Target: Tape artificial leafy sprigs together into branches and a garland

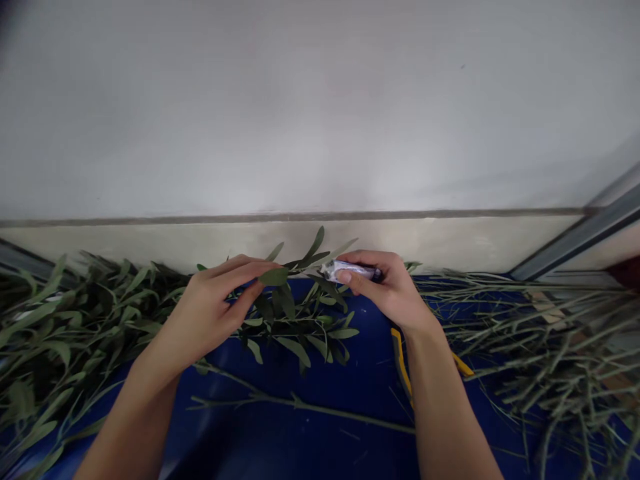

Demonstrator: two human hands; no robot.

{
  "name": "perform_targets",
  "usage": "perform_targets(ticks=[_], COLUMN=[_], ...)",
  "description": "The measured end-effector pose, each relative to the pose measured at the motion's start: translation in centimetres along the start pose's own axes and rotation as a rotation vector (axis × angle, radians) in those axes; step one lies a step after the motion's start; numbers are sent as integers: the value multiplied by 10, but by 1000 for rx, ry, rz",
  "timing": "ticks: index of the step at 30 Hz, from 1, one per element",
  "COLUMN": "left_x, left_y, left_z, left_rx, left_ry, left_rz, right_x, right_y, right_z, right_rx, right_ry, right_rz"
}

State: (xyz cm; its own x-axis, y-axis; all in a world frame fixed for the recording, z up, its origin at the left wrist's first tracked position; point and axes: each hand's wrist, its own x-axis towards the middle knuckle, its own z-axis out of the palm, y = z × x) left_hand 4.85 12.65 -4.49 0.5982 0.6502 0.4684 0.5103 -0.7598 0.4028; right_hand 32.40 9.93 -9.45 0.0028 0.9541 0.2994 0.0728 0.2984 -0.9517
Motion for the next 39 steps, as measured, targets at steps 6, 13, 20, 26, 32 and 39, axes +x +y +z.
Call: perform_targets(ticks=[6,13,20,26,32,39], left_x=[0,-1,-1,0,0,-1], left_y=[0,1,0,-1,0,-1], left_z=[-2,-3,0,1,0,3], left_rx=[-21,-43,-65,-74,-79,-57], left_ry=[10,-9,-2,34,27,0], left_rz=[-2,-2,21,59,49,52], right_x=[-1,-1,0,0,0,0], right_y=[0,0,7,9,6,4], right_z=[0,0,-2,-2,0,0], right_rx=[11,13,27,64,72,73], right_ry=[18,17,28,14,4,-11], right_rz=[19,26,-10,-16,2,-6])
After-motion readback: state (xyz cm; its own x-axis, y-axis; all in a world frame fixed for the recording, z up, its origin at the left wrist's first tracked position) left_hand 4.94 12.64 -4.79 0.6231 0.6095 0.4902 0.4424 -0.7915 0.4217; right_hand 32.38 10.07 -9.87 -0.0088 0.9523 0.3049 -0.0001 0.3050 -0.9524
